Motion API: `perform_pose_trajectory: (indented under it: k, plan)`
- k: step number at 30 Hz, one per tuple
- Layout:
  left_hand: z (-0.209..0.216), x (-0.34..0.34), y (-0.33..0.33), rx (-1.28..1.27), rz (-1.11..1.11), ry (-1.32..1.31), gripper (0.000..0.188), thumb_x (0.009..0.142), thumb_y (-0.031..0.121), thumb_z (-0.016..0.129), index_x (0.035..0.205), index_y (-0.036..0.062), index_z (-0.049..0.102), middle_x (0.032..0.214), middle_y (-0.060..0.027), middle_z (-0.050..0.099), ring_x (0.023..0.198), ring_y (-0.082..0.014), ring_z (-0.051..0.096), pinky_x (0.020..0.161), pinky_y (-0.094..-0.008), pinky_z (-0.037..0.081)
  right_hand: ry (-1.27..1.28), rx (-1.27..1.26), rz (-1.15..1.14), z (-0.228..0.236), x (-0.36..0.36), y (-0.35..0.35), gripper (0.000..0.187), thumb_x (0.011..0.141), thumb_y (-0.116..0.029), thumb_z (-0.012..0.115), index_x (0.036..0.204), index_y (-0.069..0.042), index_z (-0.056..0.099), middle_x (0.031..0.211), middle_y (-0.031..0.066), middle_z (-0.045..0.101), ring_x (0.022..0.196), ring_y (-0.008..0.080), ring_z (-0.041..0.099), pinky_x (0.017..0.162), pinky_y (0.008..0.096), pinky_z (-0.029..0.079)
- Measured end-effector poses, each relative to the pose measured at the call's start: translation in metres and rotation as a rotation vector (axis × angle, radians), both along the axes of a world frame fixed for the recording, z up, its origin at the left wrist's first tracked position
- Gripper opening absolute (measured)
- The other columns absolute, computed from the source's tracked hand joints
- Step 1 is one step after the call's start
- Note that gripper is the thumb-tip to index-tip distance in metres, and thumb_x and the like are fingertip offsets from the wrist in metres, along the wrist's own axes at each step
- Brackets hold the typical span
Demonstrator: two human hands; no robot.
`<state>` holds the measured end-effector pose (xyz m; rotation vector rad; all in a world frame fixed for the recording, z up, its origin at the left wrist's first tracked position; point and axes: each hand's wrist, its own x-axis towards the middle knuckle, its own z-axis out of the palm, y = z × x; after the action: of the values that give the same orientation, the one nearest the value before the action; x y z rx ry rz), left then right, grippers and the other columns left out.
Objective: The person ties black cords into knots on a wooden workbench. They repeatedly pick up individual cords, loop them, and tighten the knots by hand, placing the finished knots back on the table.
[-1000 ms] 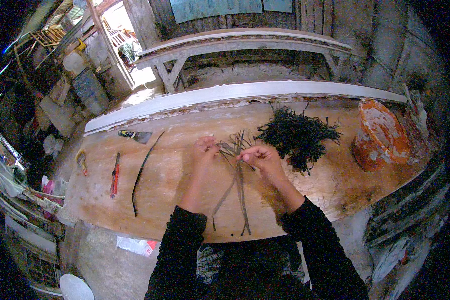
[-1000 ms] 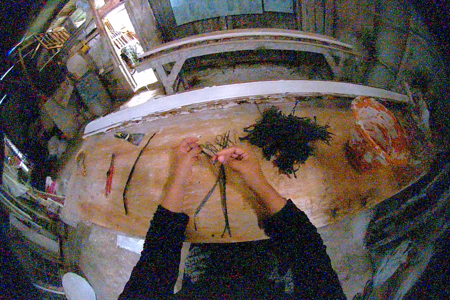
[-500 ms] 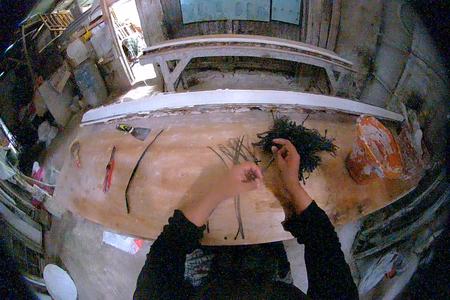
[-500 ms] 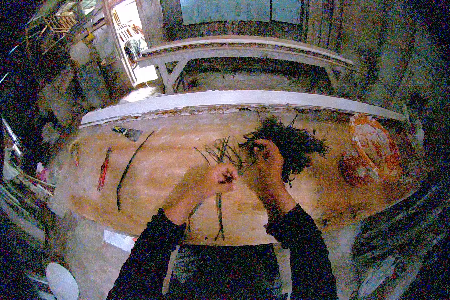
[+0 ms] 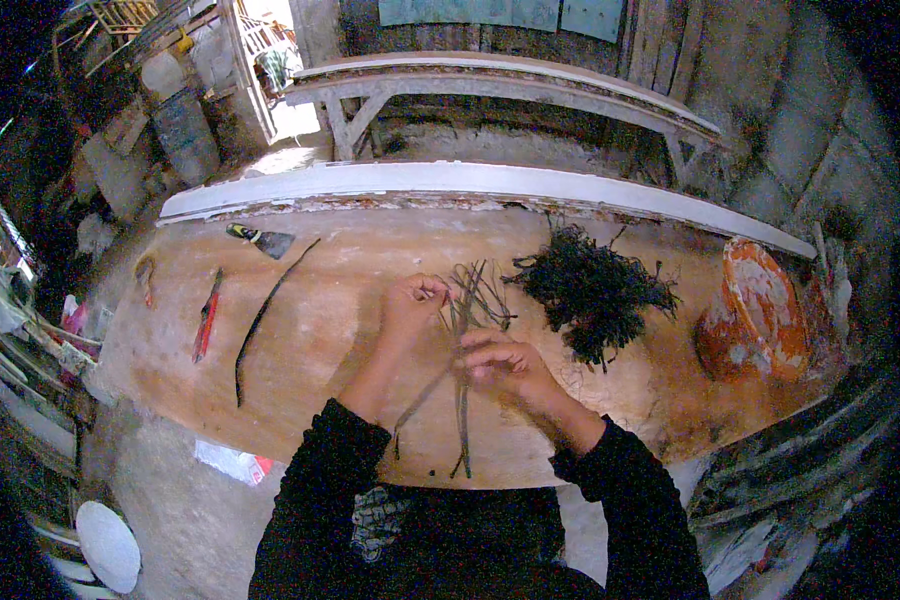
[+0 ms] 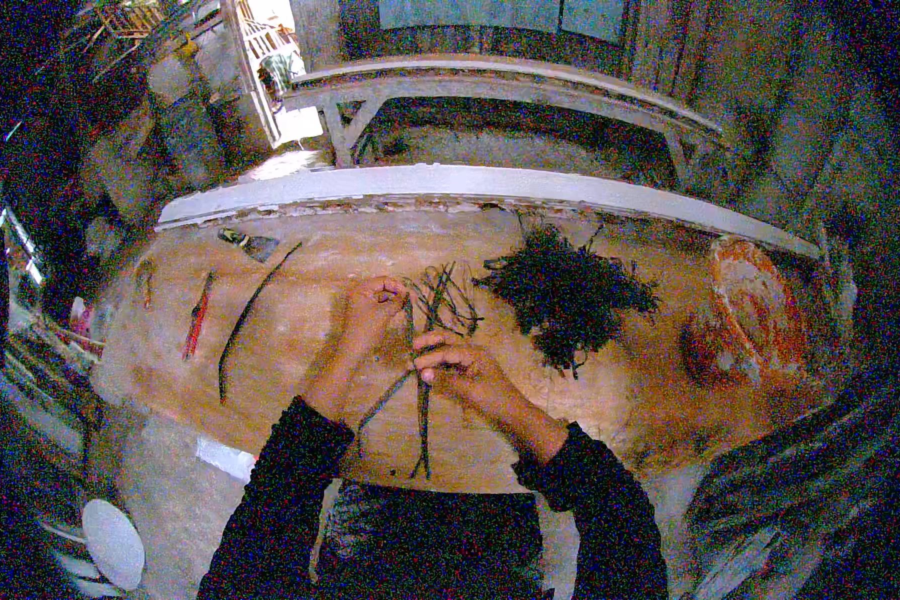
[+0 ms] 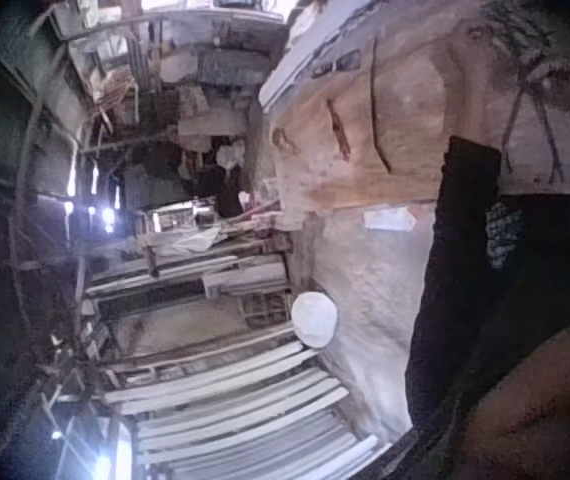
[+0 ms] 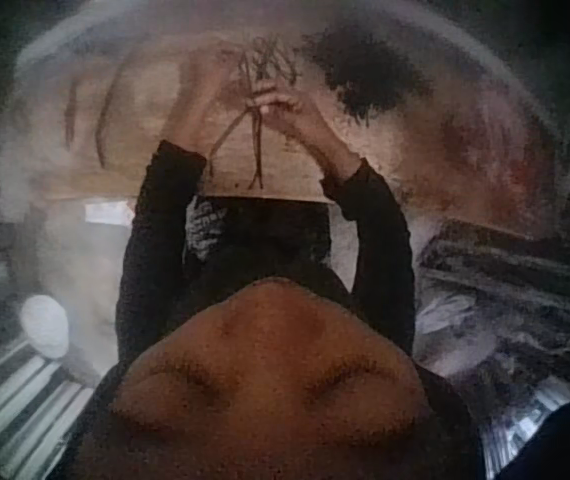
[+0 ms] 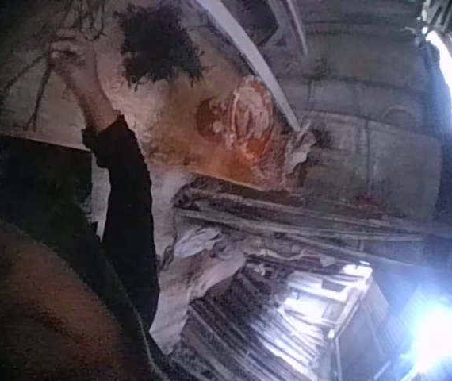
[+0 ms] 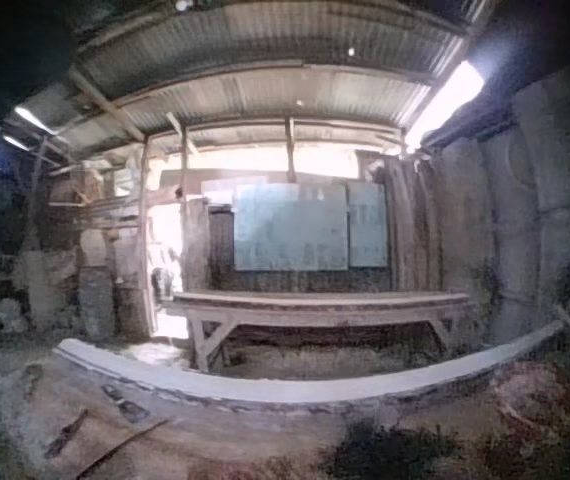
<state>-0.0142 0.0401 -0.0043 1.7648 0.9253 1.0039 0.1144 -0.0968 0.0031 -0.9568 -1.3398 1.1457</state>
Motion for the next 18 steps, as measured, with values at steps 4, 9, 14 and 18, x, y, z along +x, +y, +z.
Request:
perform_pose_trajectory:
  k: [4,9,14,18]
  plan:
    - [-0.01,0.004,-0.005,0.001,-0.067,-0.081,0.005,0.068,0.005,0.06,0.072,0.0034,0.058,0.072,-0.0024,0.059,0.065,-0.0101,0.054,0.058,-0.022,0.042,0.092,-0.134,-0.162,0.004,0.011,0.002,0.004,0.068,-0.004,0.061,0.07,-0.002,0.058,0.076,0.0039,0.056,0.071,0.0121,0.053,0.067,0.024,0.041]
    - [0.009,0.008,-0.03,0.194,-0.324,0.25,0.008,0.07,0.011,0.059,0.075,0.0052,0.056,0.073,-0.001,0.057,0.069,-0.0118,0.053,0.064,-0.0246,0.043,-0.366,0.337,-0.595,-0.017,0.034,0.02,0.003,0.069,-0.001,0.058,0.068,-0.002,0.055,0.064,0.0008,0.05,0.058,0.0086,0.045,0.058,0.0214,0.038]
    - [0.028,0.009,-0.05,0.263,-0.709,0.213,0.013,0.07,0.014,0.061,0.074,0.0052,0.053,0.075,-0.0001,0.054,0.073,-0.0115,0.051,0.066,-0.0243,0.04,-0.315,0.231,-0.853,-0.027,0.053,0.033,0.009,0.071,-0.002,0.057,0.079,-0.005,0.055,0.063,-0.0021,0.043,0.058,0.0066,0.038,0.053,0.0195,0.033]
    - [0.037,0.006,-0.057,-0.126,-0.401,-0.002,0.014,0.065,0.008,0.064,0.067,0.0034,0.051,0.072,-0.0013,0.049,0.07,-0.0108,0.046,0.065,-0.0228,0.036,-0.335,0.256,-0.948,-0.017,0.059,0.033,0.009,0.071,-0.004,0.057,0.08,-0.006,0.056,0.066,-0.0009,0.045,0.062,0.0076,0.041,0.056,0.0205,0.034]
